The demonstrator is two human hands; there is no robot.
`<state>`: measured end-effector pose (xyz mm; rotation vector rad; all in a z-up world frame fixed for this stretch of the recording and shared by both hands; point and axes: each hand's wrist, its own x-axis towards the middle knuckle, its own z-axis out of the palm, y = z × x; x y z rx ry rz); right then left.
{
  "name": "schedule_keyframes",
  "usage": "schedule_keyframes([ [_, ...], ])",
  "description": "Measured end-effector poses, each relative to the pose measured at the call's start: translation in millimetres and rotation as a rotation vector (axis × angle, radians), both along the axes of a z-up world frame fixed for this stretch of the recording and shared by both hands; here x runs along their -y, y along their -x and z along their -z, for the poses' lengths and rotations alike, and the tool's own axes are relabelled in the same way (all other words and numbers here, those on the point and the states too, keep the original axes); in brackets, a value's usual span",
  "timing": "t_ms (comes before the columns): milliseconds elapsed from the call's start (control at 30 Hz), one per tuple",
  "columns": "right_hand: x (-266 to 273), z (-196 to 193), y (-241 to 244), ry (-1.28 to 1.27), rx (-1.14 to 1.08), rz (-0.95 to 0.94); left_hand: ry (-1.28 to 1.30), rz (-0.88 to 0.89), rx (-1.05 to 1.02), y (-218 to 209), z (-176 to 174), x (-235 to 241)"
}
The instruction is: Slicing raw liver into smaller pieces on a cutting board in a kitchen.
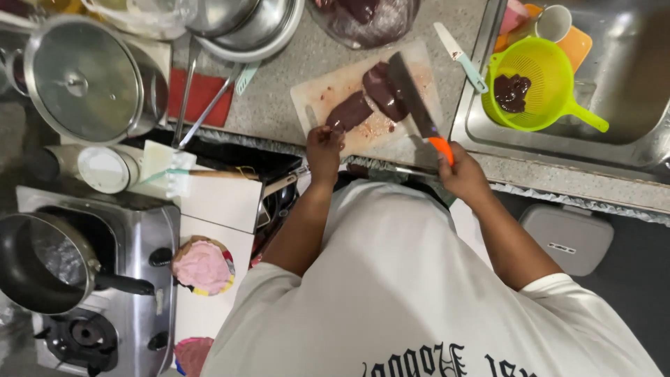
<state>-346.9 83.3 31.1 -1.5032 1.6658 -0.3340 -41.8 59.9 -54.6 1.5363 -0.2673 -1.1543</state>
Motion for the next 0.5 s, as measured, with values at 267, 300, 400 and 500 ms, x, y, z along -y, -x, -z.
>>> schedule_keyframes([
  [267,-7,-23,-72,-0.122,-0.22,-0.279,-0.051,0.312,0.659,-60,-18,-18],
  [300,-13,-13,-73,-0.13,-0.224,-0.285,-0.06,0.31,0.654,-56,-21,-16],
  [400,-20,8,-82,-0.067,-0.255,-0.34,0.179,0.332,0.954,-48,-27,5],
  [500,-22,8,-92,-0.061,-0.286,-0.347,0.293,0.477,1.09,-37,-10,27],
])
